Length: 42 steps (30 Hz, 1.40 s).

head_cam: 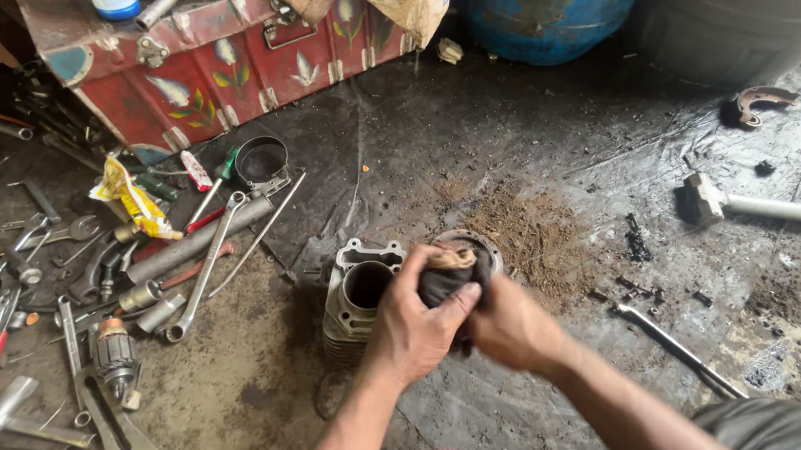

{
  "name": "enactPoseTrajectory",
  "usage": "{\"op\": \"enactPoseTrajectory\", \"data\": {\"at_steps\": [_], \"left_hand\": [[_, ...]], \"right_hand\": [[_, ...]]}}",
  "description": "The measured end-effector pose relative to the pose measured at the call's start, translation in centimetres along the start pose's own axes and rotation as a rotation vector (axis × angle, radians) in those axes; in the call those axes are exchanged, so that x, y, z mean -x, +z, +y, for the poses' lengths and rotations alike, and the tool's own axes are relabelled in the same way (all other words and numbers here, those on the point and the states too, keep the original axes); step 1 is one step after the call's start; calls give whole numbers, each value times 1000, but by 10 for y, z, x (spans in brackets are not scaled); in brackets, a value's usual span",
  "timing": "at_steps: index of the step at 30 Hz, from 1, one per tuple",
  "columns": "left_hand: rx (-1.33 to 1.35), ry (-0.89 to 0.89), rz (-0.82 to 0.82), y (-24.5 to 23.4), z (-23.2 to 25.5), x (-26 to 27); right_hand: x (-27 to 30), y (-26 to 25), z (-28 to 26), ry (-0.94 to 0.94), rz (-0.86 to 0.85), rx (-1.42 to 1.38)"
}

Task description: The person scrubs the surface of a metal engine cylinder head with a sanding block and a cloth. They repeatedly rub the edges and the top surface of the part to remove residue.

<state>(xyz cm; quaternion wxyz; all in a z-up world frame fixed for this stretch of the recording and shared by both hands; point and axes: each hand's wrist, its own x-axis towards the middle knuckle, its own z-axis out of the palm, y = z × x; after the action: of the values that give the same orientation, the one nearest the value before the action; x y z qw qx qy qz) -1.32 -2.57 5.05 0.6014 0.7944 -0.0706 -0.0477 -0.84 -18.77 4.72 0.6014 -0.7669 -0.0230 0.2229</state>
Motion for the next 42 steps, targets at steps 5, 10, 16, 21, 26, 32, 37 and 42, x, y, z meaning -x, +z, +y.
{"op": "enactPoseTrajectory", "data": {"at_steps": [5, 10, 16, 21, 26, 32, 37, 42], "left_hand": [[-64, -57, 454, -42, -11, -12], [-613, 81, 402, -97, -42, -11], [-842, -151, 16, -70, -61, -23], [-766, -213, -73, -87, -68, -32], [-718, -108, -11, -85, -79, -32], [-793, -464, 108, -48, -56, -27], [-840, -540, 17, -47, -34, -28], [-902, -357, 67, -50, -43, -32]], "right_hand": [[17, -25, 4, -177, -567, -155], [-9, -18, 17, -108, 101, 652], [-13, 5, 40, 25, -69, 917], [-9, 24, 65, 182, -243, 281], [-12, 42, 73, 283, -193, -472], [-36, 1, 82, 204, 40, -97], [-51, -11, 84, -123, 347, 614], [-36, -3, 74, 5, 230, 522]]}}
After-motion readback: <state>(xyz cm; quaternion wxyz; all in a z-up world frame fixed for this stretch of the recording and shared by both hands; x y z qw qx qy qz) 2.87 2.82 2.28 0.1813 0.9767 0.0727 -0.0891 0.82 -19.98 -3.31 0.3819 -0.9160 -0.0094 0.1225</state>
